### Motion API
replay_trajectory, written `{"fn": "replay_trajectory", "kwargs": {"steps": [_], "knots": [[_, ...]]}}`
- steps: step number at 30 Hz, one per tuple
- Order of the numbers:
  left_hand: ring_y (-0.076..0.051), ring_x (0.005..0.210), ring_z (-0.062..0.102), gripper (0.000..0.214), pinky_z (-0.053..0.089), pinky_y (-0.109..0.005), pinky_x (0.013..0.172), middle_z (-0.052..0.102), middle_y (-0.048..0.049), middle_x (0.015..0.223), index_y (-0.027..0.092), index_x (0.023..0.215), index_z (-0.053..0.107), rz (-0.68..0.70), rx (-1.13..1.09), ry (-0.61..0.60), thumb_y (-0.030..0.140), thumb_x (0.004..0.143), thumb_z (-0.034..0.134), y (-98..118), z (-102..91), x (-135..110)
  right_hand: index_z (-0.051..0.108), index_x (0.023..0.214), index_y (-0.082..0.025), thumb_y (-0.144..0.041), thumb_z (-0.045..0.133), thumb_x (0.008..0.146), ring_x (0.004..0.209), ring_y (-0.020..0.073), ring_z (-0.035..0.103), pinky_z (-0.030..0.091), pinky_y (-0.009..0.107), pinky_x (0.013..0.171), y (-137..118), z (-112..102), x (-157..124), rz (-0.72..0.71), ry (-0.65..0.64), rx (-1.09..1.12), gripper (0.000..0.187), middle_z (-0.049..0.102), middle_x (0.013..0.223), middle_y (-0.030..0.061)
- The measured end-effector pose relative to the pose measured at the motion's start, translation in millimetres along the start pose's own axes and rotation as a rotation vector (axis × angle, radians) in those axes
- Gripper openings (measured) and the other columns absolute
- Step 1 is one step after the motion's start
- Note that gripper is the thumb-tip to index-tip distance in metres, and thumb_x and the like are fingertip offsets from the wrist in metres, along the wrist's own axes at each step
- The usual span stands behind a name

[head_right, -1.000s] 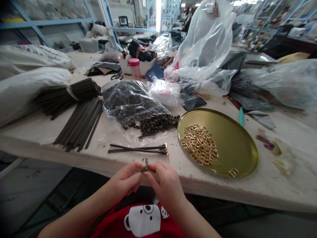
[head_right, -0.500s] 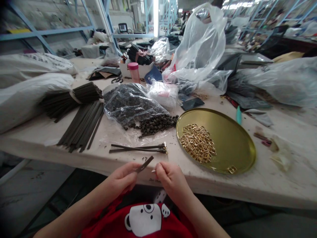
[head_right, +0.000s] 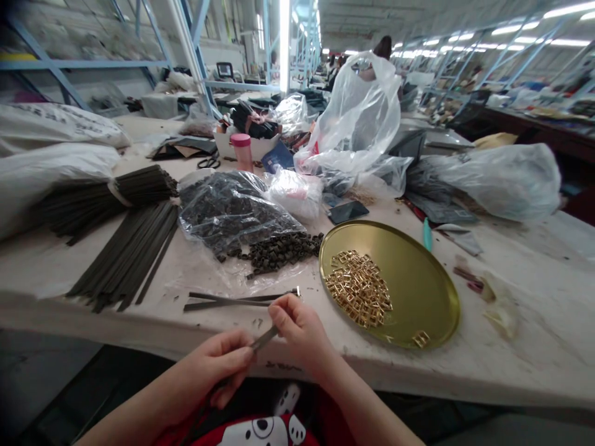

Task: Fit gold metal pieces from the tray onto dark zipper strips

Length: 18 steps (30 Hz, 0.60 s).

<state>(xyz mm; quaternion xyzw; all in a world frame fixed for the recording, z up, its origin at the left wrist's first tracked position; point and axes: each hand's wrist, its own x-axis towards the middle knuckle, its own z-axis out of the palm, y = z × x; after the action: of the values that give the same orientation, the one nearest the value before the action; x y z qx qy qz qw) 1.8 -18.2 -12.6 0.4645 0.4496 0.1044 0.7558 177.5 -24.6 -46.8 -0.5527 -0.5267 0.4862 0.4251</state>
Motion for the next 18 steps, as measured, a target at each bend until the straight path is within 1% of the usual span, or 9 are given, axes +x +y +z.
{"fn": "replay_trajectory", "kwargs": {"steps": [2, 4, 6, 8, 11, 15, 18], "knots": [[-0.003, 0.030, 0.035, 0.024, 0.019, -0.015, 0.032, 0.050, 0.0068, 0.050, 0.019, 0.069, 0.041, -0.021, -0.132, 0.012, 0.039, 0.074, 0.052, 5, -3.1, 6, 0.053, 0.079, -0.019, -0.035, 0.042, 0.087, 0.060, 0.0131, 0.050, 0.038, 0.024, 0.056, 2, -15, 23, -0.098, 0.078, -0.317, 0.021, 0.053, 0.064, -0.0014], [-0.002, 0.030, 0.035, 0.023, 0.019, -0.014, 0.031, 0.050, 0.0073, 0.051, 0.018, 0.068, 0.041, -0.011, -0.230, 0.038, 0.037, 0.073, 0.054, 8, -7.2, 13, 0.055, 0.082, -0.019, -0.027, 0.043, 0.087, 0.069, 0.0153, 0.054, 0.040, 0.025, 0.062, 6, -28, 50, -0.147, 0.165, -0.716, 0.015, 0.058, 0.074, 0.0017], [-0.001, 0.030, 0.033, 0.021, 0.018, -0.013, 0.030, 0.049, 0.0082, 0.051, 0.018, 0.068, 0.041, -0.019, -0.306, 0.055, 0.034, 0.073, 0.055, 9, -11.6, 20, 0.056, 0.083, -0.018, -0.022, 0.046, 0.084, 0.075, 0.0181, 0.055, 0.040, 0.028, 0.067, 14, -35, 75, -0.146, 0.189, -0.869, 0.011, 0.059, 0.082, 0.0054], [0.000, 0.031, 0.033, 0.017, 0.019, -0.013, 0.030, 0.049, 0.0084, 0.053, 0.018, 0.070, 0.043, -0.031, -0.347, 0.071, 0.030, 0.072, 0.055, 9, -15.4, 26, 0.057, 0.081, -0.017, -0.020, 0.049, 0.082, 0.077, 0.0206, 0.056, 0.039, 0.029, 0.067, 21, -34, 95, -0.131, 0.188, -0.926, 0.009, 0.058, 0.085, 0.0085], [-0.001, 0.031, 0.034, 0.011, 0.020, -0.013, 0.030, 0.051, 0.0077, 0.054, 0.017, 0.072, 0.045, -0.039, -0.375, 0.079, 0.024, 0.071, 0.053, 8, -19.4, 32, 0.056, 0.076, -0.016, -0.016, 0.050, 0.080, 0.074, 0.0222, 0.056, 0.037, 0.030, 0.064, 30, -28, 111, -0.102, 0.179, -0.986, 0.007, 0.058, 0.083, 0.0108], [-0.001, 0.031, 0.034, 0.006, 0.020, -0.013, 0.030, 0.052, 0.0072, 0.054, 0.016, 0.073, 0.046, -0.058, -0.413, 0.071, 0.020, 0.070, 0.051, 8, -21.5, 36, 0.054, 0.074, -0.017, -0.015, 0.051, 0.077, 0.071, 0.0208, 0.055, 0.036, 0.030, 0.062, 32, -30, 110, -0.086, 0.165, -0.995, 0.005, 0.058, 0.081, 0.0094], [-0.001, 0.030, 0.034, 0.004, 0.021, -0.013, 0.030, 0.053, 0.0071, 0.055, 0.016, 0.072, 0.046, -0.079, -0.402, 0.086, 0.016, 0.068, 0.048, 9, -19.5, 36, 0.052, 0.076, -0.019, -0.019, 0.052, 0.075, 0.065, 0.0182, 0.053, 0.036, 0.028, 0.059, 26, -34, 96, -0.087, 0.169, -0.962, 0.001, 0.056, 0.072, 0.0039]]}}
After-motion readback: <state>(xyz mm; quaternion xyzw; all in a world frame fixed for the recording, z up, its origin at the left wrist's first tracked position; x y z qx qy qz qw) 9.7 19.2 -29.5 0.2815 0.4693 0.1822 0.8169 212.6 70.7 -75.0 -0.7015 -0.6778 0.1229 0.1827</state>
